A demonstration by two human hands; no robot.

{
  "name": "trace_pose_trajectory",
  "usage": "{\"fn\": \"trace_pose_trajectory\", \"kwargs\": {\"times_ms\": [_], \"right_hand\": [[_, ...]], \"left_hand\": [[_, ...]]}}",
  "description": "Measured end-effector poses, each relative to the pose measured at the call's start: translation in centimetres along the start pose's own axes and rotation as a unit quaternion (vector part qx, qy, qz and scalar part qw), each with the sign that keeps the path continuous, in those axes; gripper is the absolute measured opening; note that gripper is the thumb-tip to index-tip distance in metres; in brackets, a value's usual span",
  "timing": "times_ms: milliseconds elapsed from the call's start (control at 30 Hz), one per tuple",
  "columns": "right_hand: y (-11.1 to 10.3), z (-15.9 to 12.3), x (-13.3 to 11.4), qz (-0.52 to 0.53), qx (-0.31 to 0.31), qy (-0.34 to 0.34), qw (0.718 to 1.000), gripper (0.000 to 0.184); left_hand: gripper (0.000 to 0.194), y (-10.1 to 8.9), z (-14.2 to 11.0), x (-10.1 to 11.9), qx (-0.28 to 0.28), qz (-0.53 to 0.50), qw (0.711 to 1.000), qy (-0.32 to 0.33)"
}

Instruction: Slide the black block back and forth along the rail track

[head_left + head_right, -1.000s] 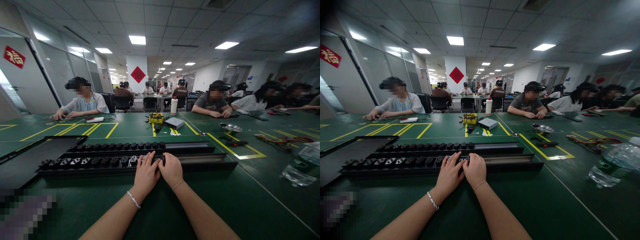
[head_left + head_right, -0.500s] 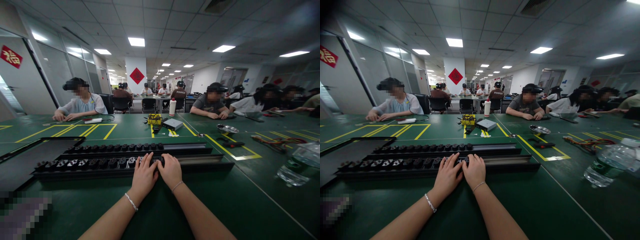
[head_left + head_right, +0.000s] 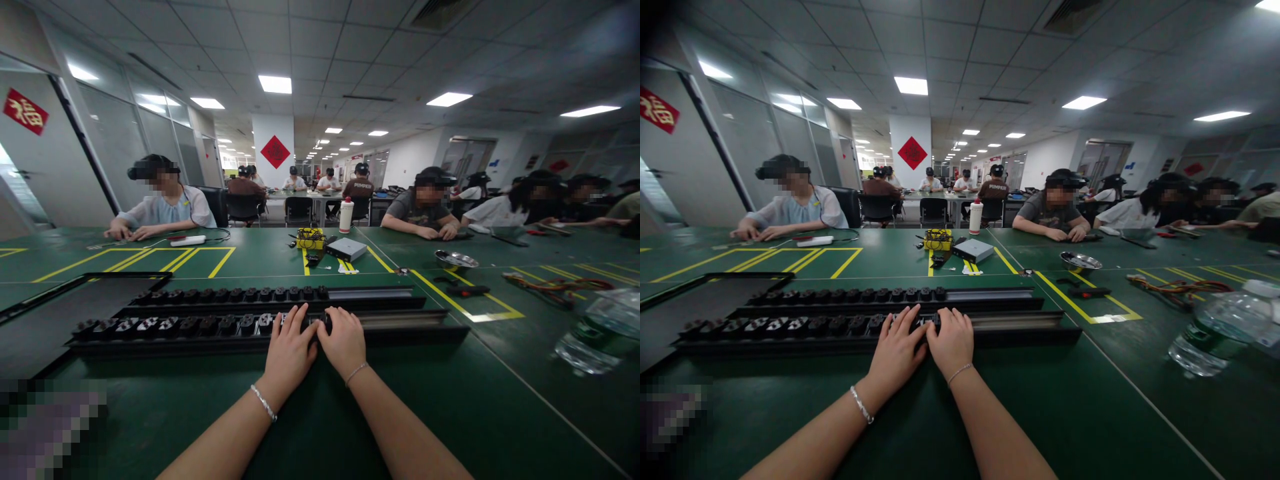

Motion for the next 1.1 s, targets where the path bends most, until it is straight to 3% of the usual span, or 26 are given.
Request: {"fn": "trace_pose_trajectory", "kwargs": {"times_ms": [1100], "right_hand": [[-0.26,0.26,0.05,0.004,-0.021,0.027,0.999,0.023]], "left_hand": [[0.042,0.68,-0.26,-0.04,-0.005,-0.009,1.0,-0.013]]}}
Point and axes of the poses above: each hand's wrist, its own z-axis towards the middle knuckle, its own y-axis out of the palm, x = y × z, the point moved 7 cm from there along z, towards the middle knuckle, and after that the axes turned 12 degrees about -y, right-handed, at the moved point
